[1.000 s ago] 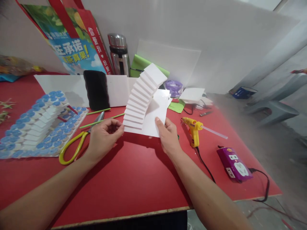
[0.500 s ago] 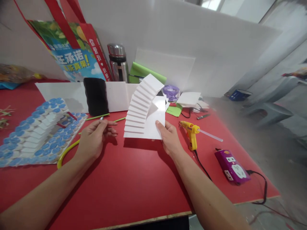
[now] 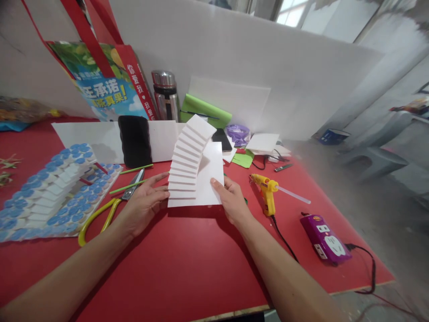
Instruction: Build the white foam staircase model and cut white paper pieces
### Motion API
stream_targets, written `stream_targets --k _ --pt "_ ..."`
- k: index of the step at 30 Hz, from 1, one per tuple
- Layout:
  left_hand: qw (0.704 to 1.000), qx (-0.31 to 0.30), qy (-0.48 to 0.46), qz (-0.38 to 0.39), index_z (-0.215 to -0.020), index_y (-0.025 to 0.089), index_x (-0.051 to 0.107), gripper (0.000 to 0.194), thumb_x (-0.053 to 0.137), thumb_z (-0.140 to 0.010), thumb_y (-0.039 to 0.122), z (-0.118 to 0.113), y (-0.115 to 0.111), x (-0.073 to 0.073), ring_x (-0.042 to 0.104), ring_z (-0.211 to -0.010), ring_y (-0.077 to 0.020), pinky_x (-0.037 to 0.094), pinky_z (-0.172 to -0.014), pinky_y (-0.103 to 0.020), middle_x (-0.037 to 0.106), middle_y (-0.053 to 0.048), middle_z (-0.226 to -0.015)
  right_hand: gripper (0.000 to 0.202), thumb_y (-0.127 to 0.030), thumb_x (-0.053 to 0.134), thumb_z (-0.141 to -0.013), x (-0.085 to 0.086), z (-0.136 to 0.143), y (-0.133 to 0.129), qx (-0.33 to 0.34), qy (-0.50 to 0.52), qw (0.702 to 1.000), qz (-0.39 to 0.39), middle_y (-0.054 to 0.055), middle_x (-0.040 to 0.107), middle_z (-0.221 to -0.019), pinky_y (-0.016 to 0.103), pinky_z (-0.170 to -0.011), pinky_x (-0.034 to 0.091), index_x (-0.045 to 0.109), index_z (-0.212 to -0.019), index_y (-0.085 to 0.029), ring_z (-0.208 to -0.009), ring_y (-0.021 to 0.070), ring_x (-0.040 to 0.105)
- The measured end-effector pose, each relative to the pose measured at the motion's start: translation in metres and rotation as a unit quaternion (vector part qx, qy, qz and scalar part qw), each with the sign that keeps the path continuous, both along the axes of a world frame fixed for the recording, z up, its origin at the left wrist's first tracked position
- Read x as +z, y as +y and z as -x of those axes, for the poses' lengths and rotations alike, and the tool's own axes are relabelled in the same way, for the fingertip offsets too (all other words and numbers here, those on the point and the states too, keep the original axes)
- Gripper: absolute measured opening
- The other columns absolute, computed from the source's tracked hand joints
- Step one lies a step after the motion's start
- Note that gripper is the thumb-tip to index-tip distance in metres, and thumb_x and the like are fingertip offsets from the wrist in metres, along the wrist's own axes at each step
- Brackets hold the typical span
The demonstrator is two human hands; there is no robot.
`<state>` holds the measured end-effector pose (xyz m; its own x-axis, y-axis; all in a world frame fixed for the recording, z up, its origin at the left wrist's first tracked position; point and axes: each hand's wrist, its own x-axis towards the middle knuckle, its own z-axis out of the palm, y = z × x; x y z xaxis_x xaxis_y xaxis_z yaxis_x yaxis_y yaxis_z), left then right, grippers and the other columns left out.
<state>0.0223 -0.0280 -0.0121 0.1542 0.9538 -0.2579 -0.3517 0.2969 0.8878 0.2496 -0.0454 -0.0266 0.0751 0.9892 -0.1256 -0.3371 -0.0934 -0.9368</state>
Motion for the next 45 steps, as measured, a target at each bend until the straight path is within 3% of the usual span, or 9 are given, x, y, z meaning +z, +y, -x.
stream_targets --k 5,15,20,33,38,45 --pt "1.0 -0.006 -0.016 -0.022 -0.14 0.016 0.05 0.08 0.083 -0.068 0.019 0.001 -0.0007 0.0038 0.077 -0.083 -0.0218 0.057 -0.079 -0.033 0.078 -0.007 -0.096 0.044 -0.054 0.089 -0.072 0.0014 0.0008 -0.0003 0.004 -0.012 1.0 0.013 0.005 0.079 -0.083 0.033 -0.066 0.052 0.076 -0.093 -0.018 -0.066 0.0191 0.068" --pt "1.0 0.013 -0.008 -0.015 -0.133 0.018 0.057 0.07 0.083 -0.068 0.02 0.0027 0.0008 0.0013 0.073 -0.078 -0.0183 0.056 -0.076 -0.031 0.078 -0.004 -0.094 0.041 -0.052 0.09 -0.072 0.0005 0.0012 -0.0022 0.022 -0.015 0.999 0.019 0.003 0.077 -0.078 0.031 -0.063 0.051 0.073 -0.086 -0.018 -0.063 0.0166 0.065" --pt "1.0 0.023 -0.009 -0.019 -0.127 0.019 0.058 0.065 0.084 -0.067 0.019 0.0028 0.0029 0.0008 0.072 -0.072 -0.0189 0.058 -0.074 -0.033 0.078 -0.004 -0.091 0.043 -0.053 0.09 -0.072 -0.0006 0.0014 -0.0033 0.044 -0.026 0.998 0.022 0.004 0.077 -0.077 0.03 -0.06 0.049 0.076 -0.092 -0.017 -0.063 0.0168 0.065" --pt "0.999 0.009 -0.023 -0.025 -0.131 0.016 0.056 0.07 0.085 -0.067 0.016 0.0029 0.0017 -0.0009 0.071 -0.071 -0.0179 0.057 -0.073 -0.032 0.078 -0.004 -0.089 0.046 -0.055 0.091 -0.069 -0.0017 0.0009 -0.0016 0.042 -0.038 0.998 0.035 0.003 0.074 -0.076 0.031 -0.062 0.049 0.071 -0.085 -0.016 -0.064 0.0165 0.064" --pt "0.999 0.01 -0.017 -0.026 -0.126 0.018 0.061 0.06 0.079 -0.069 0.015 0.0029 0.0009 0.0021 0.071 -0.077 -0.0172 0.055 -0.071 -0.028 0.078 -0.005 -0.098 0.046 -0.054 0.091 -0.07 -0.0024 0.0006 -0.0014 0.05 -0.036 0.997 0.036 0.003 0.075 -0.076 0.032 -0.062 0.05 0.073 -0.089 -0.017 -0.062 0.0163 0.064" --pt "0.999 0.039 -0.028 -0.012 -0.119 0.016 0.064 0.055 0.079 -0.066 0.015 0.0002 0.0017 0.0078 0.066 -0.071 -0.015 0.053 -0.068 -0.027 0.076 -0.003 -0.091 0.048 -0.054 0.091 -0.07 -0.004 0.001 -0.0013 0.049 -0.041 0.997 0.037 0.003 0.075 -0.076 0.032 -0.061 0.05 0.075 -0.095 -0.016 -0.062 0.0165 0.065"
